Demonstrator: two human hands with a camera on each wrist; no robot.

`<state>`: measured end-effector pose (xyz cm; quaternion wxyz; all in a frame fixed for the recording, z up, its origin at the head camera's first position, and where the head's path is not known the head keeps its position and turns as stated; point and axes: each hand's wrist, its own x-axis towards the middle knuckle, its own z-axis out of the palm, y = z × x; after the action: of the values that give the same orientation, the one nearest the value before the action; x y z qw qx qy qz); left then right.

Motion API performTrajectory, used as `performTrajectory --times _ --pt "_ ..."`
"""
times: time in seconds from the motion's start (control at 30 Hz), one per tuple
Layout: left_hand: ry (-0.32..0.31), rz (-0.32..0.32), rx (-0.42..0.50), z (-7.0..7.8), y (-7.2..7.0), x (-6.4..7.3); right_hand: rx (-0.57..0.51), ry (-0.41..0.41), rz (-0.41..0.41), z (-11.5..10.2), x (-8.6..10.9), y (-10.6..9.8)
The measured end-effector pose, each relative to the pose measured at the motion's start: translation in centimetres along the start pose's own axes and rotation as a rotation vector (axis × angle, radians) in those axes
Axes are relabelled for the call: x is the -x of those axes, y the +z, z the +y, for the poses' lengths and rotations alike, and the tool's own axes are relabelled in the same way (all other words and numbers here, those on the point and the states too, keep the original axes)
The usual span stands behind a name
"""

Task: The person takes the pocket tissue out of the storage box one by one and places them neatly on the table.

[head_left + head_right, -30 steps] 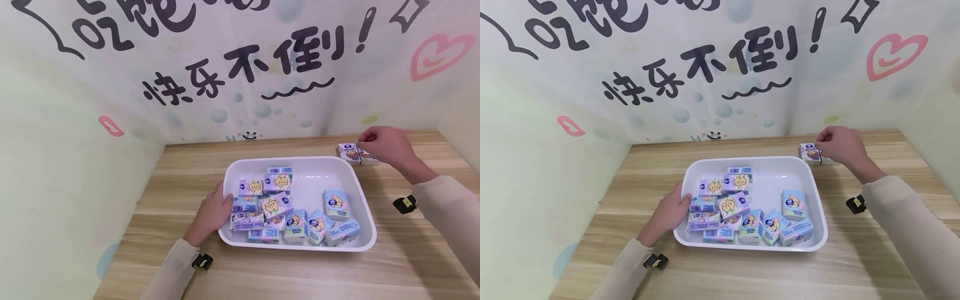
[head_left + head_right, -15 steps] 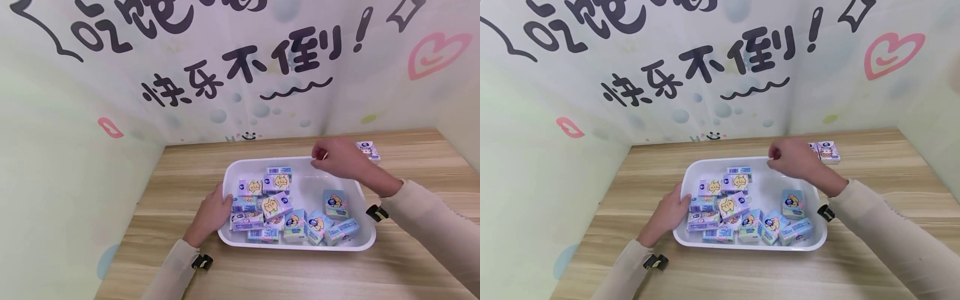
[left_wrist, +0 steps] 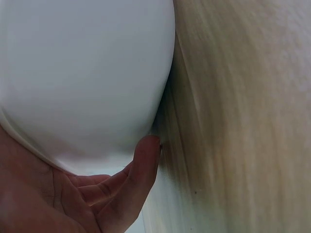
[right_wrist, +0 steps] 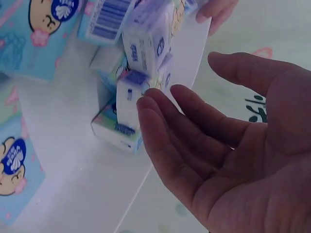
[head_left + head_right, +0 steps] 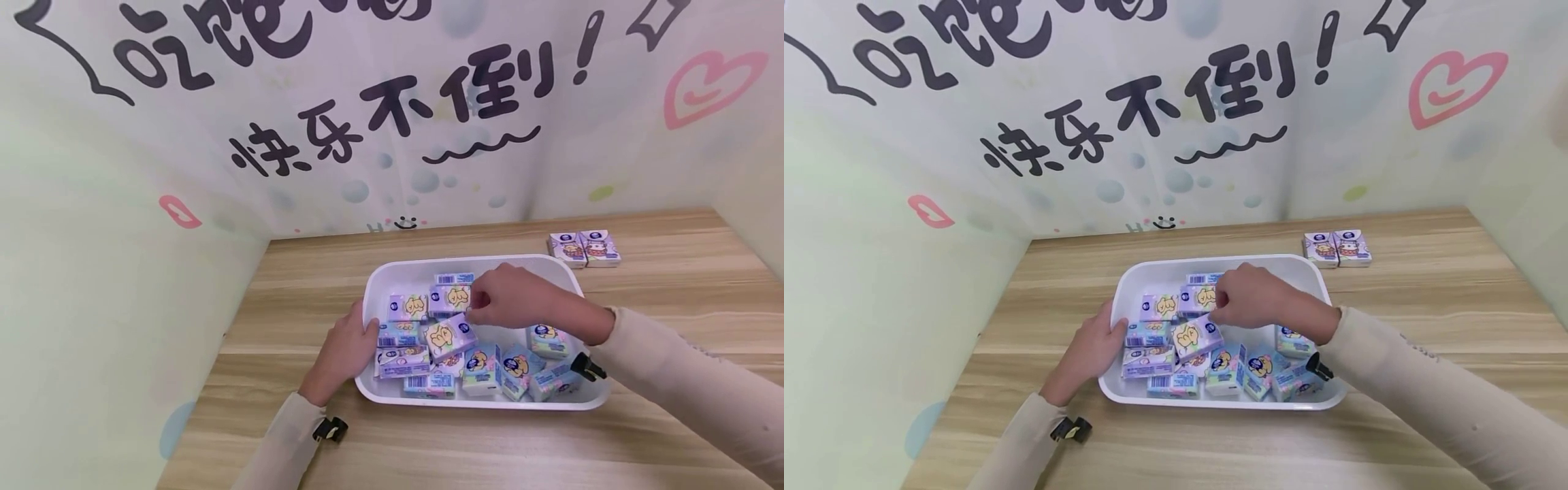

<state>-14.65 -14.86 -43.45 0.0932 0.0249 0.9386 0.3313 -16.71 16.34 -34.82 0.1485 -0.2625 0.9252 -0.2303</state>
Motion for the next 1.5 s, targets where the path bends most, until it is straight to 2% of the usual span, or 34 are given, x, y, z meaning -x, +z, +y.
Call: performTrajectory --times 0.4,0.7,1.33,1.5 --pt "-0.006 0.000 0.005 0.1 -0.1 0.2 0.072 0.111 -0.079 -1.1 -1.4 3.2" --pt "0.005 0.001 0.005 0.0 -0.1 0.2 0.089 0.141 -0.089 -1.1 -1.7 4.1" --pt "0.010 0.008 0.013 -0.1 -0.1 0.1 -0.074 0.094 -0.087 -0.2 -1.8 3.0" --pt "0.012 0.009 0.008 -0.1 -0.1 0.1 -0.177 0.119 -0.107 0.0 -1.6 2.6"
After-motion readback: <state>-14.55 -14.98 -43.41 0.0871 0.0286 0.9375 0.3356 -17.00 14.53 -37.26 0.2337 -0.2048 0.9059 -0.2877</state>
